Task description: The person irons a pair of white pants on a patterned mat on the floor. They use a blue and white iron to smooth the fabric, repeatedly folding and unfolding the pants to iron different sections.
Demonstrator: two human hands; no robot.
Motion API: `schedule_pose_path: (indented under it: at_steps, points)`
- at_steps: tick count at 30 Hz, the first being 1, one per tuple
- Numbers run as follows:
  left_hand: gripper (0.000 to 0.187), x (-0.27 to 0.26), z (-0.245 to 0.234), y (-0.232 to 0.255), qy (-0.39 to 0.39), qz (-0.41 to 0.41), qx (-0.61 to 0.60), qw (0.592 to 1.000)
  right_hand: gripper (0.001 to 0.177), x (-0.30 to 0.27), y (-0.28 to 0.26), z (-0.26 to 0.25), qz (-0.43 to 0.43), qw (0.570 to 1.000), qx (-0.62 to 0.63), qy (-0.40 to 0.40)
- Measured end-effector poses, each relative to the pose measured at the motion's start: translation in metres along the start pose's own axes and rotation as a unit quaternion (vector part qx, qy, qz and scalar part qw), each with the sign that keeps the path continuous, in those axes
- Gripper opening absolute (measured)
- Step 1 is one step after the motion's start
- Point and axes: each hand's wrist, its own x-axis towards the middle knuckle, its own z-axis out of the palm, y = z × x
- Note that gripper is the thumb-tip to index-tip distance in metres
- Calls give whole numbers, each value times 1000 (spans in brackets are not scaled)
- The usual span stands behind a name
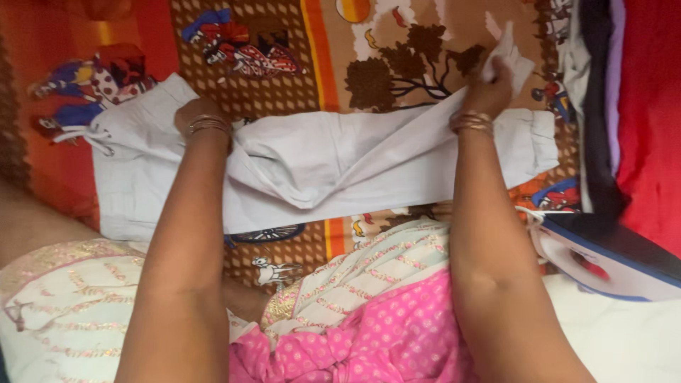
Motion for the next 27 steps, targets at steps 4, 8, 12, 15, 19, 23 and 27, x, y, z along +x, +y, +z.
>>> schedule_pose_path:
  at_steps: [4,8,12,15,19,23,27]
  points:
    - [33,-8,-1,-32,101,-75,-161,979,52,30,15,-27,139,938,263,179]
    - [33,-28,-37,-93,305,-45,-287,907,59,43,6,-72,395,869,291,67]
    - [20,-99,-20,-170,344,-156,-607,699,61,42,-13,-101,327,765,555,-9]
    - [21,-142,33,-202,397,30,-794,459,59,37,-11,-134,240,702,665,-82]
    - [32,-168,132,-188,247,-188,-805,505,58,25,15,-175,279,825,491,3]
    - [49,-155,150,-180,60,-300,-699,647,57,-4,37,-190,425,896,125,36]
    - [91,-153,137,-185,138,-362,-767,512,57,-20,34,-183,473,879,57,27]
